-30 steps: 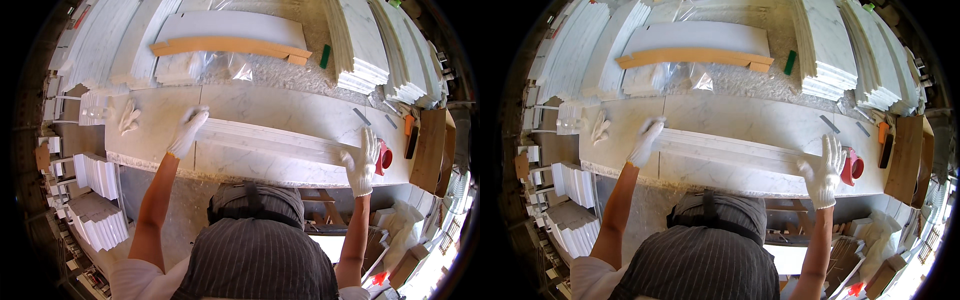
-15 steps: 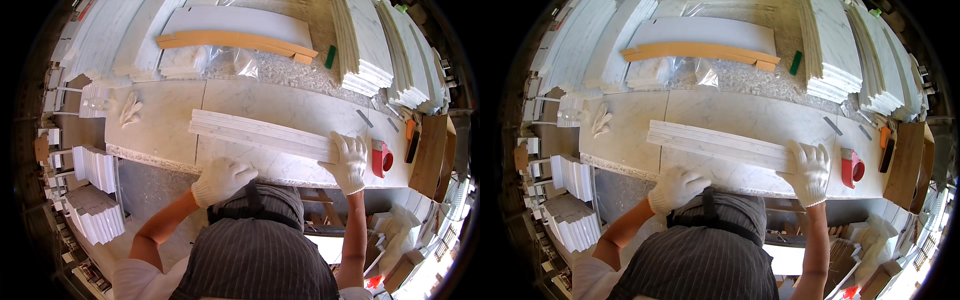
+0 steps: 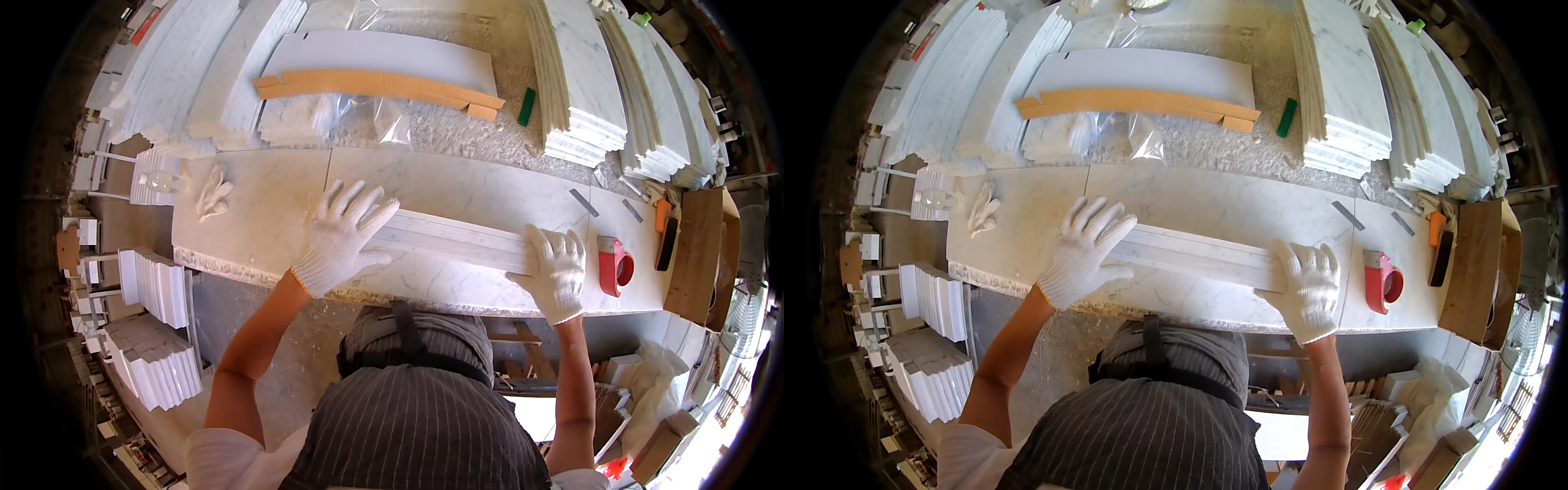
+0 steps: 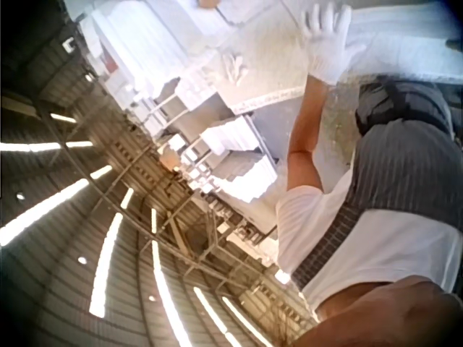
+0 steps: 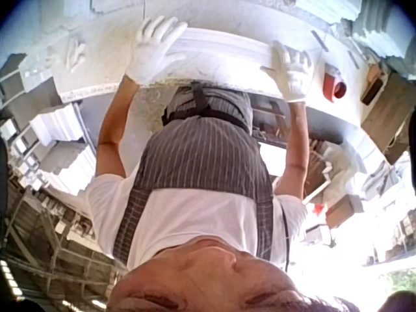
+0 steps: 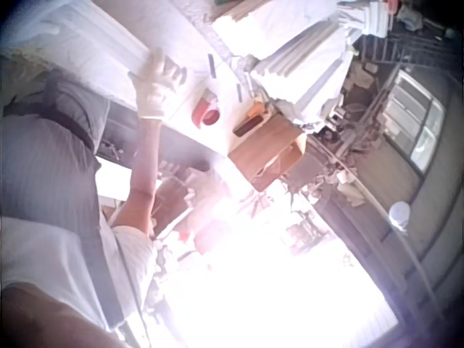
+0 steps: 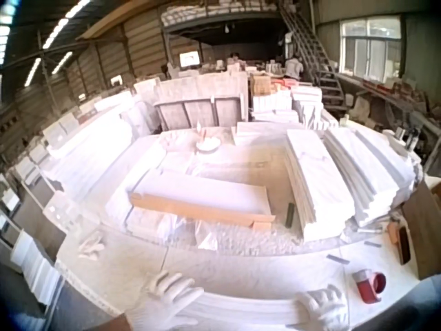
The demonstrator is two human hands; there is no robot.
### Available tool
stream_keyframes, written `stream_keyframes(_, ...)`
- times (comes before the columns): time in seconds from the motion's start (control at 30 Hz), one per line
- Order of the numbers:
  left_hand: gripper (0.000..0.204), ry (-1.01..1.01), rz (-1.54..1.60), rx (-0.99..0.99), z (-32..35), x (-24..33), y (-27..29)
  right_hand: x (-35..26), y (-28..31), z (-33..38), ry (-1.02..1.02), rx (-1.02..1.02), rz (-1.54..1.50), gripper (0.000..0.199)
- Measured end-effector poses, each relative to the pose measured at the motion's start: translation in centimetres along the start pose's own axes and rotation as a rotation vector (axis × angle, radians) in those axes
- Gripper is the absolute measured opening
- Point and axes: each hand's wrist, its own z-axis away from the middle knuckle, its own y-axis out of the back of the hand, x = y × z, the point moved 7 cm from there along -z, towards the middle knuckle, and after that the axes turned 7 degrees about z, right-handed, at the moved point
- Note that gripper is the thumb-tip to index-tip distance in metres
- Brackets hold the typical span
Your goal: The person wraps white rectangular panels in clear plastic film on a workbench, then places each wrapped panel into a cardboard box. The person repeats this process for multiple panels, using a red tape dispenser to seal the boxes.
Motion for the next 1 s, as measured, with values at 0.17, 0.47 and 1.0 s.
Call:
stream_keyframes(0.17,0.091,-0.001,0.012,-0.121,-1.3,-0.4,-3.1,0.1,0.0,0.1,-0.002,0.005,-0.009,0.084)
stream_keyframes(0.47,0.098,0.033,-0.019,-0.176,-1.8,-0.7,-4.0,2.6,1.2,1.0,-0.064,0.004,-0.072,0.098)
stream_keyframes(1.0,0.089,0.009,0.212,-0.189,-5.0,-1.9,1.5,3.3,2.3,-1.8,-0.001,-0.063,-0.101,0.075)
